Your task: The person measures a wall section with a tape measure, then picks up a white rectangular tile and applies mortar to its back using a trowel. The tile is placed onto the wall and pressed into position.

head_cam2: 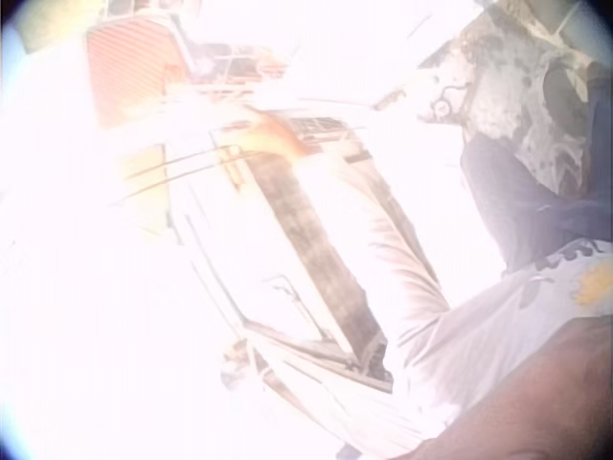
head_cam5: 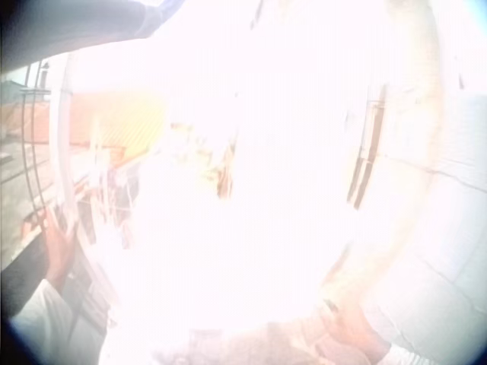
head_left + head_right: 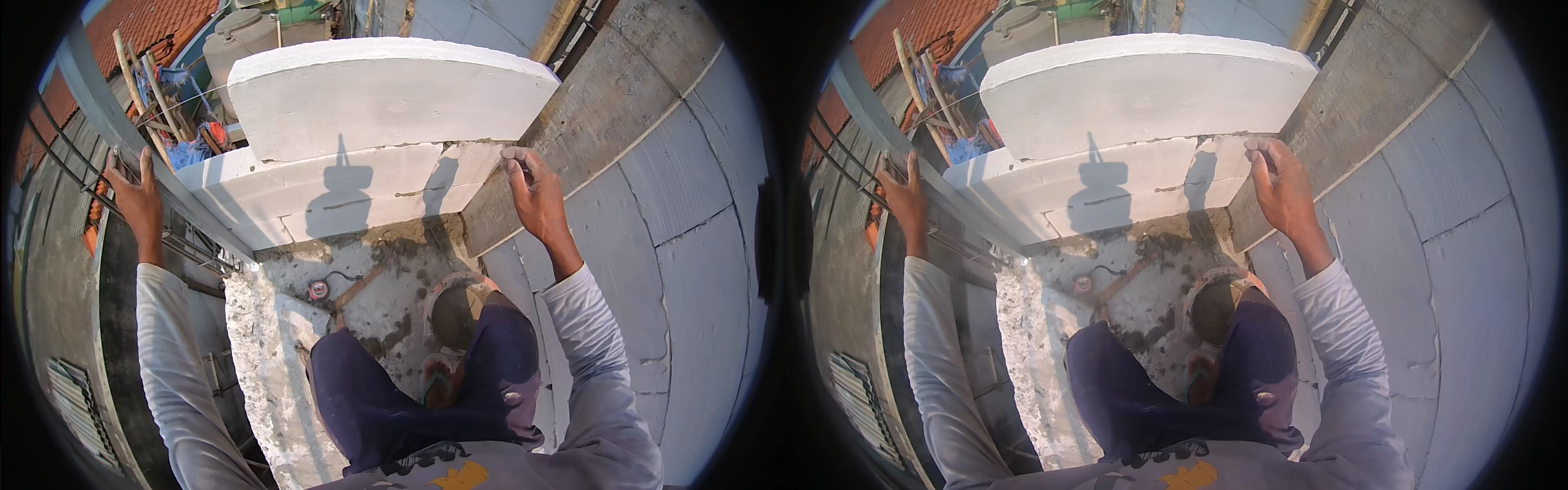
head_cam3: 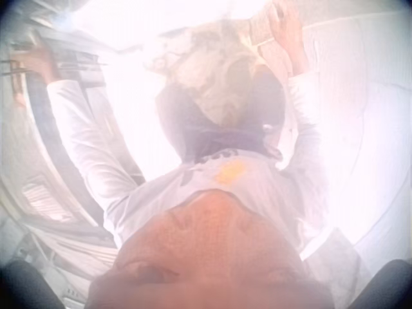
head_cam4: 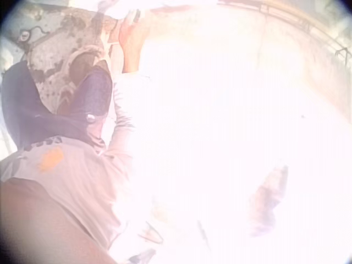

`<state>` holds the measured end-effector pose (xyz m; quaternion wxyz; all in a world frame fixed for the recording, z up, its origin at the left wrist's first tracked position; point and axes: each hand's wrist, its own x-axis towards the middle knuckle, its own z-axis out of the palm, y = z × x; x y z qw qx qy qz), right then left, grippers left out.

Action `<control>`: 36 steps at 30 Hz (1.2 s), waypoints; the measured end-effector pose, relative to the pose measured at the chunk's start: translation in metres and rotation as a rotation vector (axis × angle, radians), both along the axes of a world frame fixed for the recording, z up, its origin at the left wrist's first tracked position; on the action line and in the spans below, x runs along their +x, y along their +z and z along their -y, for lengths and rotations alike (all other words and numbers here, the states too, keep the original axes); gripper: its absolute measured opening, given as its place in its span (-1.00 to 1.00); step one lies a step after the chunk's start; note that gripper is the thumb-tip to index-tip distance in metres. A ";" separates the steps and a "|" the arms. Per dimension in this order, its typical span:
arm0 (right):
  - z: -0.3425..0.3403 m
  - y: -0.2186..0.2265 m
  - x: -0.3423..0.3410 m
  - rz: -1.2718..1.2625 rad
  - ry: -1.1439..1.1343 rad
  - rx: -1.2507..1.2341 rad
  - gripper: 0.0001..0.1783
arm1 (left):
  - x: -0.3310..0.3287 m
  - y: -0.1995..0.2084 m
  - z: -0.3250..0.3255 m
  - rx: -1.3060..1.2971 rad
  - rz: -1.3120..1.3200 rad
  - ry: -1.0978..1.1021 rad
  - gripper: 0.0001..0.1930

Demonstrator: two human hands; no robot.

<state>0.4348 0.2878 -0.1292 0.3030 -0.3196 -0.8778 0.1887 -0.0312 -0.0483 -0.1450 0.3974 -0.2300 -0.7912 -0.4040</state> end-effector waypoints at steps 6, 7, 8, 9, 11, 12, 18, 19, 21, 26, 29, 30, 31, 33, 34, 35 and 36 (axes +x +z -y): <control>-0.134 0.104 -0.054 0.217 0.096 0.570 -0.61 | 0.006 -0.015 -0.005 0.216 0.187 -0.301 -0.25; -0.143 0.112 -0.065 0.304 0.100 0.540 -0.60 | 0.009 -0.014 -0.003 0.253 0.199 -0.305 -0.26; -0.149 0.114 -0.071 0.394 0.100 0.506 -0.58 | 0.014 -0.014 -0.003 0.288 0.214 -0.313 -0.27; -0.152 0.112 -0.073 0.407 0.111 0.504 -0.58 | 0.019 -0.014 -0.004 0.324 0.228 -0.322 -0.27; -0.160 0.101 -0.073 0.446 0.126 0.496 -0.57 | 0.040 -0.024 -0.011 0.253 0.149 -0.121 -0.32; -0.163 0.098 -0.068 0.436 0.102 0.495 -0.57 | 0.054 -0.030 -0.017 0.219 0.113 -0.025 -0.34; -0.149 0.069 -0.076 0.273 -0.003 0.543 -0.62 | 0.107 -0.051 -0.044 0.272 0.367 -0.399 -0.52; -0.144 0.068 -0.079 0.259 -0.019 0.565 -0.63 | 0.112 -0.047 -0.052 0.236 0.323 -0.415 -0.54; -0.135 0.064 -0.082 0.235 -0.052 0.593 -0.64 | 0.122 -0.036 -0.067 0.147 0.241 -0.446 -0.59; -0.134 0.071 -0.070 0.226 -0.010 0.504 -0.58 | 0.160 0.028 -0.101 -0.166 0.016 -0.479 -0.61; -0.139 0.080 -0.050 0.243 0.032 0.422 -0.47 | 0.181 0.081 -0.139 -0.266 0.003 -0.615 -0.59; -0.139 0.079 -0.049 0.249 0.051 0.390 -0.44 | 0.183 0.094 -0.149 -0.312 0.020 -0.635 -0.60; -0.133 0.089 -0.048 0.219 0.064 0.346 -0.43 | 0.184 0.108 -0.156 -0.351 0.035 -0.647 -0.61; -0.111 0.111 -0.048 0.149 0.116 0.242 -0.39 | 0.184 0.142 -0.158 -0.409 0.096 -0.641 -0.64; -0.101 0.123 -0.036 0.133 0.126 0.155 -0.37 | 0.187 0.153 -0.167 -0.428 0.134 -0.654 -0.66; -0.091 0.132 -0.024 0.118 0.131 0.070 -0.35 | 0.190 0.165 -0.176 -0.443 0.165 -0.664 -0.66; -0.084 0.131 -0.008 0.100 0.110 -0.020 -0.38 | 0.191 0.176 -0.186 -0.448 0.193 -0.680 -0.66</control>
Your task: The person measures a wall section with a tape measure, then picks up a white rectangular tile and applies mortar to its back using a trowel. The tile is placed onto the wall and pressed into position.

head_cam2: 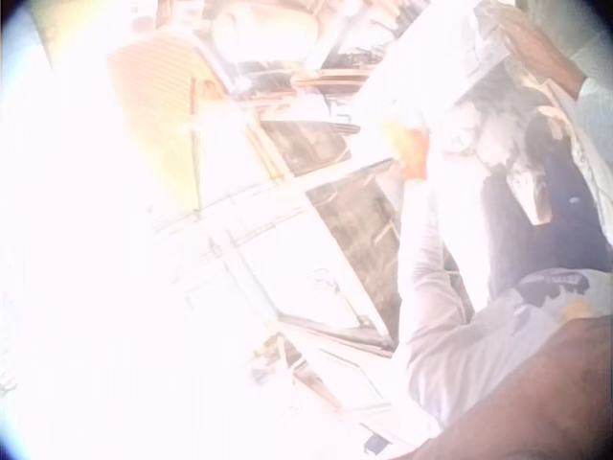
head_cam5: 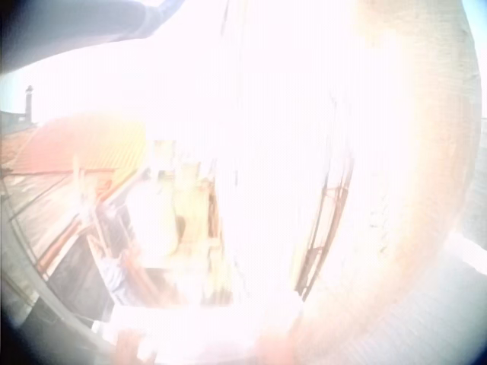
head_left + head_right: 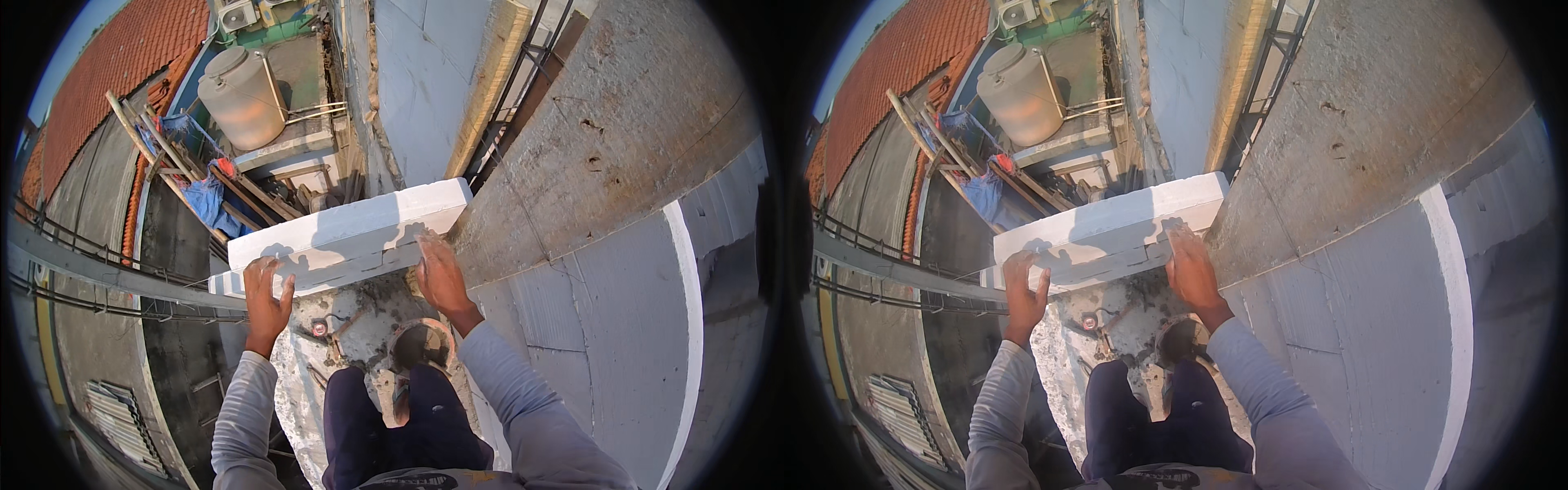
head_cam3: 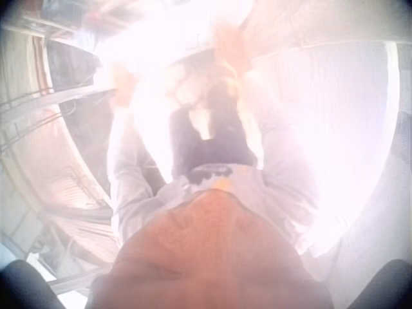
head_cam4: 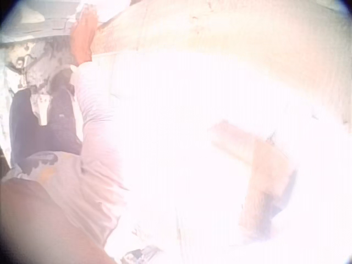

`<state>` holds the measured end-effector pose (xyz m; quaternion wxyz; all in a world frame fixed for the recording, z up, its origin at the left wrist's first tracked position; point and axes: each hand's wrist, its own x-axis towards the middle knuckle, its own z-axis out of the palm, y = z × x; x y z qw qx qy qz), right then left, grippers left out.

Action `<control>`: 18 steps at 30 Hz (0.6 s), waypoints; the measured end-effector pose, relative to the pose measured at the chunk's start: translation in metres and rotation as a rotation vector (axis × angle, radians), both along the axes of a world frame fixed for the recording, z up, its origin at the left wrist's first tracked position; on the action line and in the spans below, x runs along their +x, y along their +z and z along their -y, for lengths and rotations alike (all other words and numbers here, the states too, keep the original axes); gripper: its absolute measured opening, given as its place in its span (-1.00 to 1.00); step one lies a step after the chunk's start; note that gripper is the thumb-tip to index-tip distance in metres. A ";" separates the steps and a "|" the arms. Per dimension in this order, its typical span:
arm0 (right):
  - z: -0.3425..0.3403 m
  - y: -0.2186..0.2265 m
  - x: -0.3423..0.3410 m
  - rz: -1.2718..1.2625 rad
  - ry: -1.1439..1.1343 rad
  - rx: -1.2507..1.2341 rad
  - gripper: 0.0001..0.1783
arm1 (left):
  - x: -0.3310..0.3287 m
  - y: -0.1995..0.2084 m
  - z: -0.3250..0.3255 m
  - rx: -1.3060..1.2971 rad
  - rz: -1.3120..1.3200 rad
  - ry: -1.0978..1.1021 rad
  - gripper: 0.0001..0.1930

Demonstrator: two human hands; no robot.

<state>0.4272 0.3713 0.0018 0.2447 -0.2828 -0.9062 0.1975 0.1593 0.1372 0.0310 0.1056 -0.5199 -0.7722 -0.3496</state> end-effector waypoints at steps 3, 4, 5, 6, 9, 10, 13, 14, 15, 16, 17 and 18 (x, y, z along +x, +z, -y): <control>0.045 0.017 0.041 0.122 -0.110 -0.410 -0.45 | -0.006 0.020 -0.001 -0.093 0.114 0.102 -0.65; 0.056 0.016 0.059 0.150 -0.117 -0.427 -0.47 | -0.008 0.023 -0.005 -0.117 0.157 0.138 -0.65; 0.068 0.008 0.077 0.174 -0.114 -0.448 -0.48 | -0.013 0.025 -0.002 -0.190 0.207 0.186 -0.64; 0.079 0.005 0.094 0.230 -0.097 -0.512 -0.48 | -0.019 0.030 0.002 -0.213 0.202 0.202 -0.63; 0.105 0.018 0.151 0.398 -0.094 -0.664 -0.48 | -0.034 0.042 -0.003 -0.290 0.211 0.191 -0.60; 0.110 0.025 0.165 0.450 -0.112 -0.720 -0.49 | -0.038 0.045 -0.004 -0.324 0.220 0.211 -0.59; 0.125 0.037 0.207 0.582 -0.174 -0.760 -0.51 | -0.059 0.047 -0.011 -0.451 0.242 0.233 -0.53; 0.130 0.042 0.220 0.638 -0.222 -0.786 -0.52 | -0.062 0.048 -0.015 -0.489 0.233 0.205 -0.51; 0.133 0.046 0.230 0.689 -0.274 -0.805 -0.53 | -0.066 0.047 -0.023 -0.518 0.221 0.172 -0.49; 0.135 0.050 0.233 0.736 -0.331 -0.824 -0.54 | -0.070 0.046 -0.033 -0.545 0.206 0.133 -0.46; 0.138 0.052 0.232 0.706 -0.358 -0.841 -0.56 | -0.074 0.045 -0.042 -0.577 0.194 0.090 -0.42; 0.142 0.053 0.230 0.677 -0.385 -0.856 -0.56 | -0.077 0.044 -0.051 -0.609 0.183 0.046 -0.37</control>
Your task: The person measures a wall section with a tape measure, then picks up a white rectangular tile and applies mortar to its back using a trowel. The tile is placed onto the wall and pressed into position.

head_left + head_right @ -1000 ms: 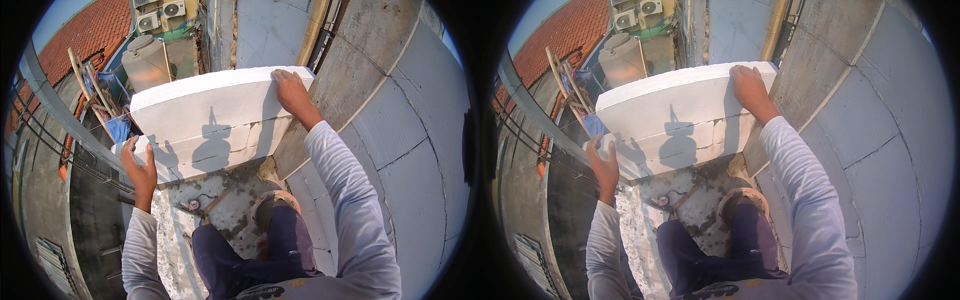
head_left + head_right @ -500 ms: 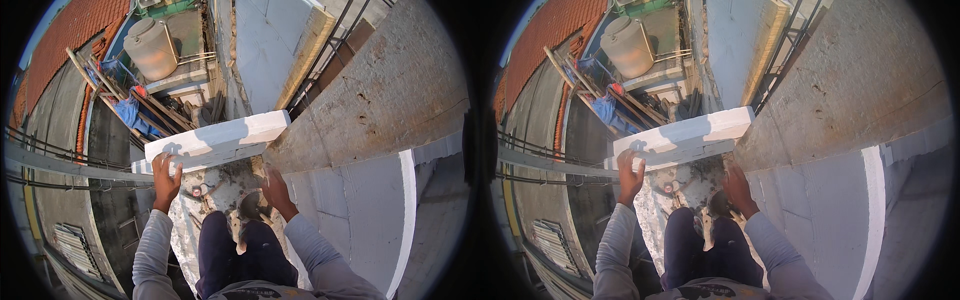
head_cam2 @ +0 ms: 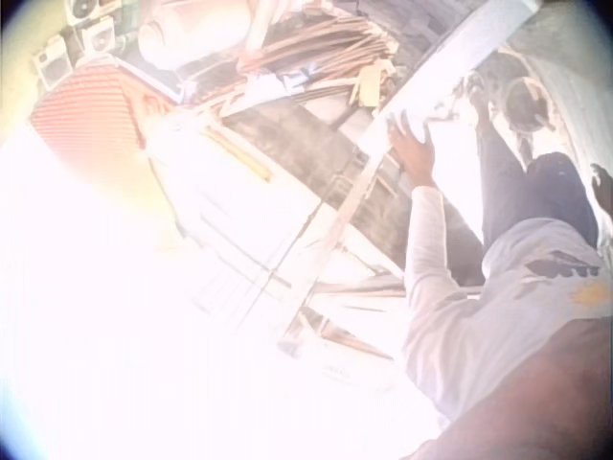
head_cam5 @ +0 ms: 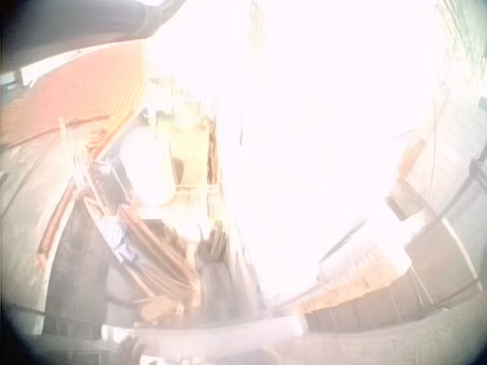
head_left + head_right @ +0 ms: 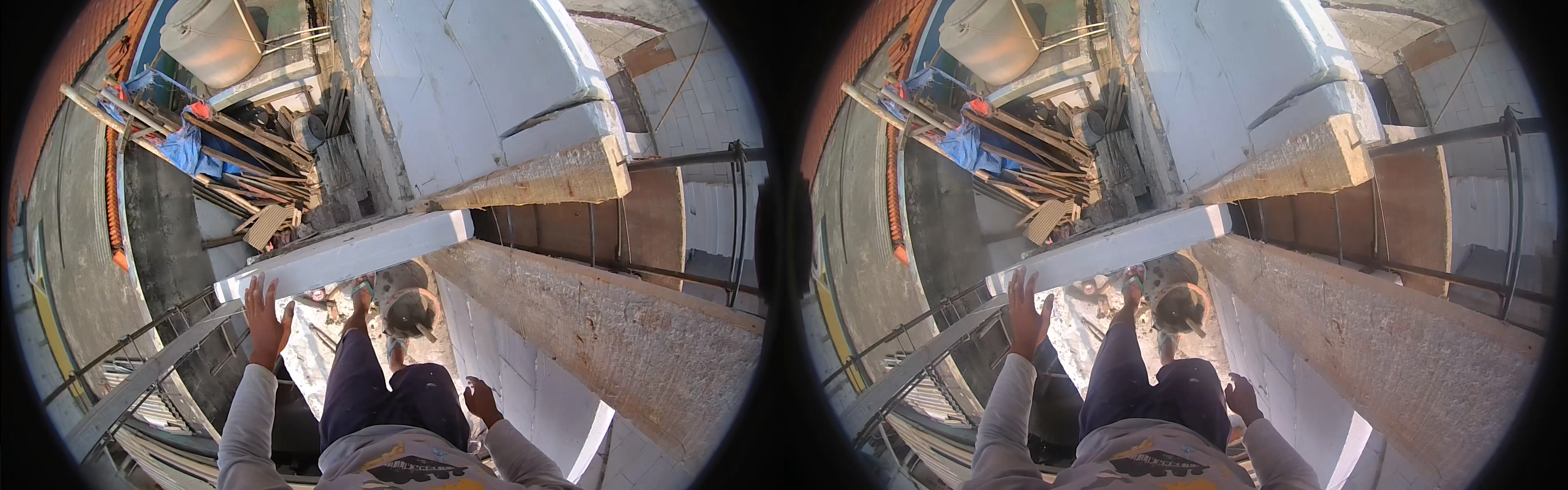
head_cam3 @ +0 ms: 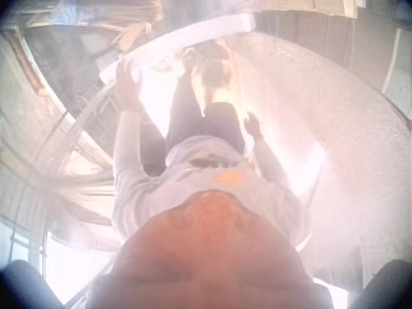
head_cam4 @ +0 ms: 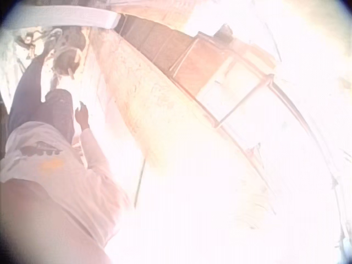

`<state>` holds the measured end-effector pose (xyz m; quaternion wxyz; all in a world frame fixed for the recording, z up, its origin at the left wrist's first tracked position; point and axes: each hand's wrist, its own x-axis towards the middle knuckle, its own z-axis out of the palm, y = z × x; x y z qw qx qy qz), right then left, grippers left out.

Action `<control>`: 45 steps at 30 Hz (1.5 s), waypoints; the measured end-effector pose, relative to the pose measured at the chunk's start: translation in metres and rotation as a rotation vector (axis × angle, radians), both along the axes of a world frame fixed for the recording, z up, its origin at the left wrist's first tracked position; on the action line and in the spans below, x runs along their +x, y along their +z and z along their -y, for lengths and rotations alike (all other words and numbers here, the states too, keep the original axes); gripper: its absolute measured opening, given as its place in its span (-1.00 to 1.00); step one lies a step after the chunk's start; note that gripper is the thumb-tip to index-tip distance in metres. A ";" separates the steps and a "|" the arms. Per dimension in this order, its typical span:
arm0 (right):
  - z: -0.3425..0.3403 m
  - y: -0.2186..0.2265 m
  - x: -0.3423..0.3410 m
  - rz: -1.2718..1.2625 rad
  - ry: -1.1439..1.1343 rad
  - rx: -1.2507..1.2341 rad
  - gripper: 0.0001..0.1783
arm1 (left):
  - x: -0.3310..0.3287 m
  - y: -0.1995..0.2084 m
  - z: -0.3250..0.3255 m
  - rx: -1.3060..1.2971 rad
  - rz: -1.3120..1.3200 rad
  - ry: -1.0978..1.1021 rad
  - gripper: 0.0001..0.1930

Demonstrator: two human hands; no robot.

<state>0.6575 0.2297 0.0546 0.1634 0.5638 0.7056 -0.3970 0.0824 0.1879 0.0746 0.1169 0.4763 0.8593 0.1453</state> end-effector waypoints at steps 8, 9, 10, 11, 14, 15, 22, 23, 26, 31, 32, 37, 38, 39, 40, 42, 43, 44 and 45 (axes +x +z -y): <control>-0.001 0.043 -0.091 -0.079 -0.339 -0.054 -0.64 | 0.001 -0.004 -0.054 -0.186 0.160 -0.213 -0.18; -0.002 0.056 -0.101 -0.078 -0.438 -0.109 -0.64 | 0.001 -0.006 -0.057 -0.181 0.163 -0.215 -0.18; 0.009 0.055 -0.099 -0.083 -0.461 -0.092 -0.64 | 0.001 -0.007 -0.061 -0.174 0.169 -0.228 -0.17; 0.016 0.055 -0.098 -0.070 -0.475 -0.104 -0.64 | -0.001 -0.009 -0.060 -0.206 0.150 -0.253 -0.15; 0.035 0.055 -0.094 -0.017 -0.538 -0.139 -0.64 | -0.002 -0.003 -0.060 -0.279 0.146 -0.271 -0.14; 0.040 0.054 -0.093 0.002 -0.563 -0.151 -0.64 | -0.004 -0.005 -0.057 -0.296 0.151 -0.292 -0.12; 0.038 0.069 -0.113 -0.019 -0.492 -0.086 -0.63 | -0.003 -0.001 -0.059 -0.342 0.122 -0.361 -0.04; 0.037 0.069 -0.115 -0.022 -0.477 -0.063 -0.63 | -0.003 -0.001 -0.060 -0.352 0.116 -0.374 -0.03; 0.033 0.068 -0.123 -0.033 -0.559 -0.080 -0.63 | -0.003 0.003 -0.061 -0.376 0.128 -0.381 -0.04; 0.031 0.068 -0.133 -0.057 -0.620 -0.025 -0.65 | 0.000 0.002 -0.059 -0.381 0.106 -0.402 -0.06; 0.032 0.068 -0.135 -0.037 -0.623 -0.032 -0.66 | 0.000 0.002 -0.059 -0.376 0.098 -0.410 -0.06; 0.030 0.074 -0.143 -0.018 -0.602 -0.006 -0.67 | -0.002 0.003 -0.057 -0.394 0.103 -0.415 -0.07; 0.029 0.074 -0.142 -0.019 -0.583 0.004 -0.67 | -0.002 0.003 -0.057 -0.393 0.106 -0.410 -0.08; 0.030 0.075 -0.140 -0.021 -0.563 0.014 -0.68 | -0.002 0.003 -0.057 -0.392 0.108 -0.405 -0.08; 0.034 0.071 -0.135 -0.040 -0.582 0.016 -0.68 | -0.001 0.003 -0.056 -0.385 0.102 -0.411 -0.09; 0.041 0.062 -0.124 -0.079 -0.616 0.020 -0.68 | 0.002 0.005 -0.055 -0.370 0.088 -0.420 -0.10; 0.037 0.065 -0.124 -0.061 -0.656 -0.005 -0.68 | 0.004 0.007 -0.055 -0.382 0.093 -0.410 -0.10; 0.034 0.065 -0.122 -0.068 -0.637 0.009 -0.68 | 0.006 0.008 -0.056 -0.370 0.100 -0.403 -0.10; 0.033 0.065 -0.118 -0.074 -0.619 0.024 -0.68 | 0.007 0.007 -0.055 -0.358 0.107 -0.395 -0.10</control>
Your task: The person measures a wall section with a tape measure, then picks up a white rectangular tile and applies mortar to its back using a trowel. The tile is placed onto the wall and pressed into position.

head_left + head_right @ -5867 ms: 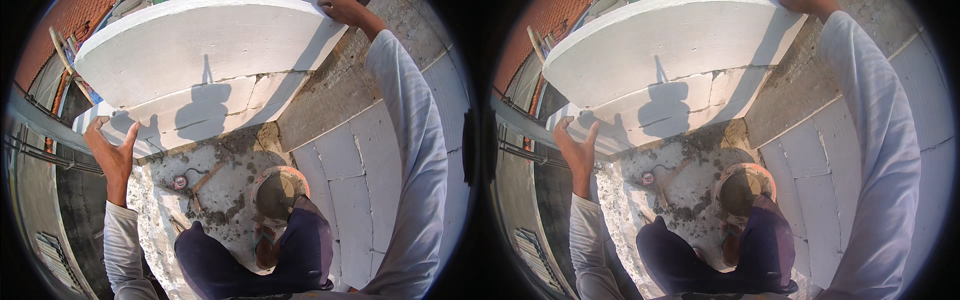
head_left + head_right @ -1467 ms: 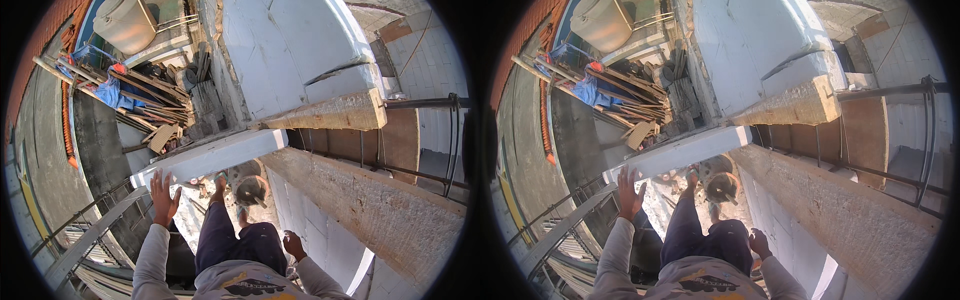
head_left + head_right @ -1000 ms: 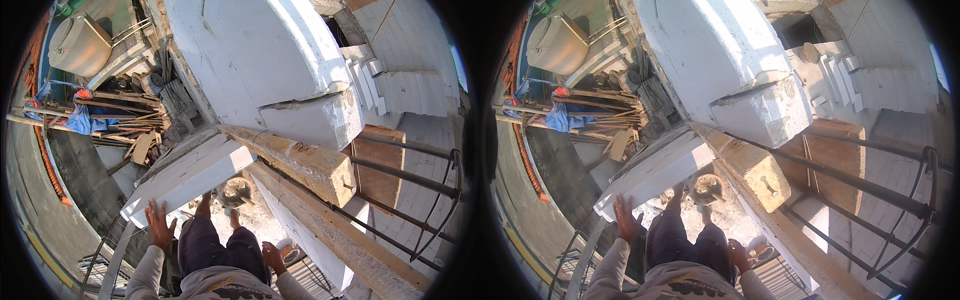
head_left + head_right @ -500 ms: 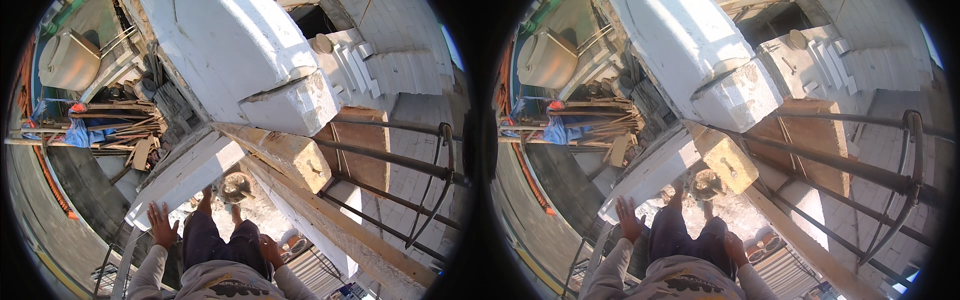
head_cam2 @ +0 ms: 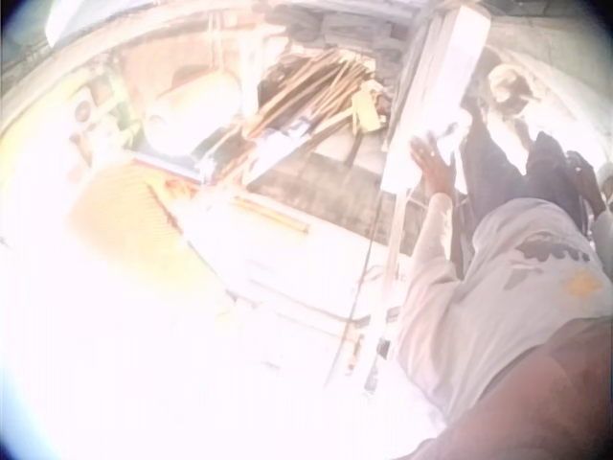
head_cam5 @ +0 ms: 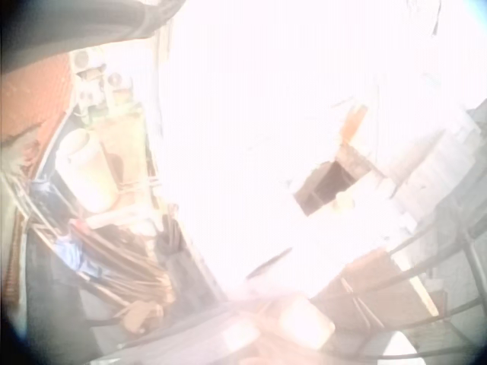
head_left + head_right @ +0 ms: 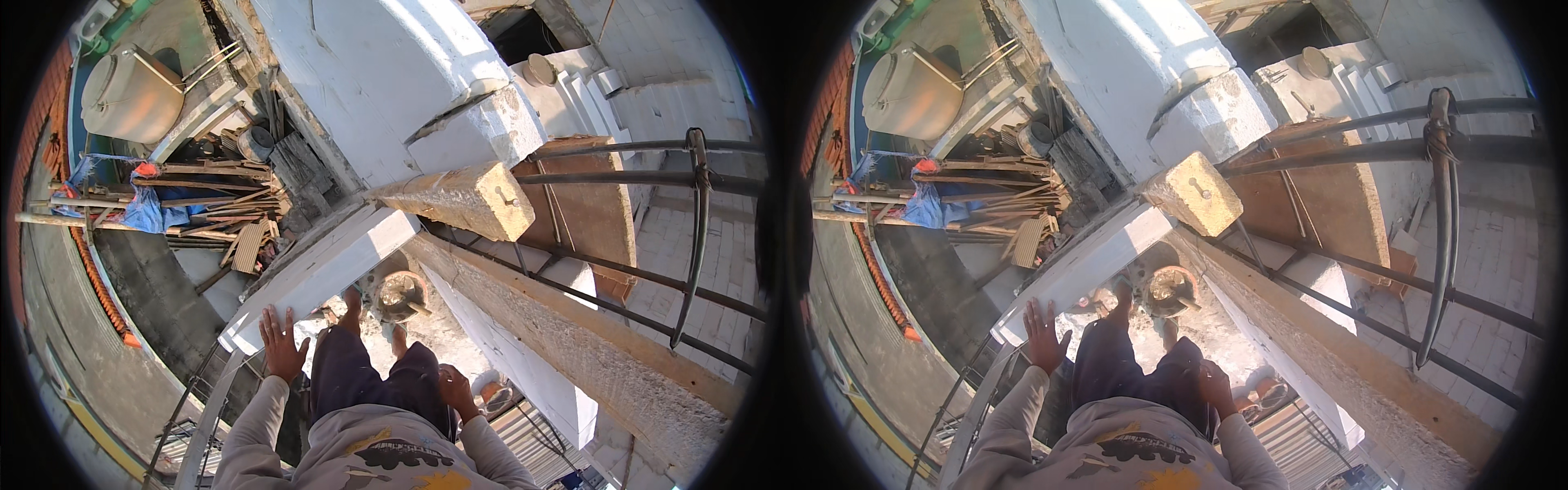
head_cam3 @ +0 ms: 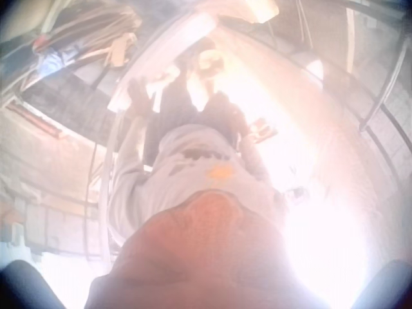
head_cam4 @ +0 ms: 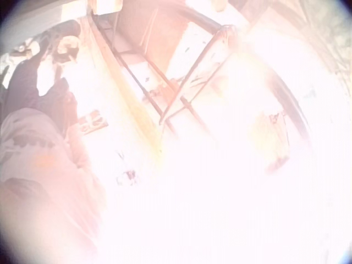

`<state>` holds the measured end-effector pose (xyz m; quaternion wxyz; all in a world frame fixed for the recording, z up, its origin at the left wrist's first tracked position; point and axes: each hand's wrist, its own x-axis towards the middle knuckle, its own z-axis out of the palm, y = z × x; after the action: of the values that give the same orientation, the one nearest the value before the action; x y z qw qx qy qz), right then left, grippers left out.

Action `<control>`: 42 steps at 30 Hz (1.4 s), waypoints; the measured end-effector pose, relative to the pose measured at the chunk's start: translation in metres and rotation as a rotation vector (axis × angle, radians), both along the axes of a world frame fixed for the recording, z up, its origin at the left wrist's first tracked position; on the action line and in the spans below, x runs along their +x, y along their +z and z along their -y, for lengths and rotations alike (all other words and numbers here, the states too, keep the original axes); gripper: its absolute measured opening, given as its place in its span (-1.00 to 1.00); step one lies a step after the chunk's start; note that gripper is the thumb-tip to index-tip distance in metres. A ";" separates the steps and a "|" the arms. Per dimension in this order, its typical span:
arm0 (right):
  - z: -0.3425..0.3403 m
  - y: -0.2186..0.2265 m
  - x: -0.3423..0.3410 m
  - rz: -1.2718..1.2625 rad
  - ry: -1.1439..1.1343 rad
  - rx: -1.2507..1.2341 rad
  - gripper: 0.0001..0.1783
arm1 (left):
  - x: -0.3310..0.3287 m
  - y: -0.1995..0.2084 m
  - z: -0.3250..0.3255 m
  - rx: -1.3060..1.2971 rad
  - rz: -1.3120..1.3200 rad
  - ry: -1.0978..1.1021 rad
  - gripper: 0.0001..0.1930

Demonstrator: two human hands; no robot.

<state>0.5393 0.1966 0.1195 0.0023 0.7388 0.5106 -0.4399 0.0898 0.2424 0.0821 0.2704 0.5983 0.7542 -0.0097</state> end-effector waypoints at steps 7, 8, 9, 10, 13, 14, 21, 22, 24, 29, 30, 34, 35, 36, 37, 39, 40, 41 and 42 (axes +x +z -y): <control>-0.017 0.007 0.019 -0.002 0.139 0.088 -0.69 | 0.003 -0.006 0.008 0.043 0.001 0.016 -0.04; -0.020 0.007 0.023 -0.009 0.156 0.104 -0.69 | 0.003 -0.008 0.010 0.054 -0.001 0.011 -0.04; -0.023 0.008 0.026 -0.017 0.173 0.120 -0.69 | 0.003 -0.009 0.013 0.066 -0.003 0.007 -0.04; -0.029 0.009 0.027 -0.035 0.171 0.119 -0.69 | 0.002 -0.013 0.019 0.095 -0.033 0.012 -0.04; -0.032 0.005 0.044 -0.044 0.225 0.168 -0.69 | 0.004 -0.009 0.021 0.091 -0.025 0.010 -0.04; -0.029 0.001 0.053 -0.033 0.237 0.167 -0.68 | 0.007 -0.008 0.020 0.072 -0.039 0.016 -0.04; -0.030 -0.006 0.086 -0.063 0.356 0.111 -0.59 | 0.054 0.023 0.055 0.230 -0.061 0.216 -0.08; -0.027 -0.005 0.089 -0.068 0.361 0.099 -0.58 | 0.065 0.026 0.068 0.237 -0.070 0.253 -0.09; -0.019 -0.002 0.099 -0.077 0.384 0.070 -0.55 | 0.090 0.021 0.107 0.242 -0.082 0.349 -0.10; 0.019 -0.022 0.151 -0.085 0.644 0.111 -0.53 | 0.175 -0.004 0.232 0.132 0.029 0.563 -0.09; 0.031 -0.040 0.169 -0.133 0.481 0.071 -0.53 | 0.197 -0.014 0.256 0.077 0.067 0.631 -0.10; 0.068 -0.065 0.223 -0.182 0.527 0.015 -0.56 | 0.254 -0.042 0.351 -0.123 0.350 0.966 -0.24; 0.078 -0.076 0.239 -0.181 0.548 0.026 -0.57 | 0.266 -0.045 0.373 -0.158 0.389 0.979 -0.26; 0.085 -0.089 0.251 -0.179 0.567 0.035 -0.58 | 0.274 -0.050 0.393 -0.194 0.429 0.989 -0.29; 0.093 -0.090 0.259 -0.181 0.595 0.038 -0.58 | 0.281 -0.050 0.411 -0.193 0.500 0.979 -0.30; 0.106 -0.092 0.275 -0.225 0.603 0.032 -0.59 | 0.291 -0.053 0.445 -0.188 0.644 0.958 -0.32; 0.110 -0.089 0.276 -0.250 0.604 0.032 -0.58 | 0.293 -0.056 0.457 -0.165 0.593 0.885 -0.35; 0.116 -0.092 0.283 -0.237 0.640 0.011 -0.58 | 0.298 -0.041 0.453 -0.183 0.567 0.929 -0.36; 0.119 -0.096 0.289 -0.224 0.677 -0.011 -0.58 | 0.301 -0.026 0.444 -0.201 0.540 0.973 -0.38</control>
<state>0.8286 0.0771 0.0238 0.0961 0.4750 0.7211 -0.4952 0.3909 -0.2020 0.0565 0.4829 0.1341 0.8425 0.1977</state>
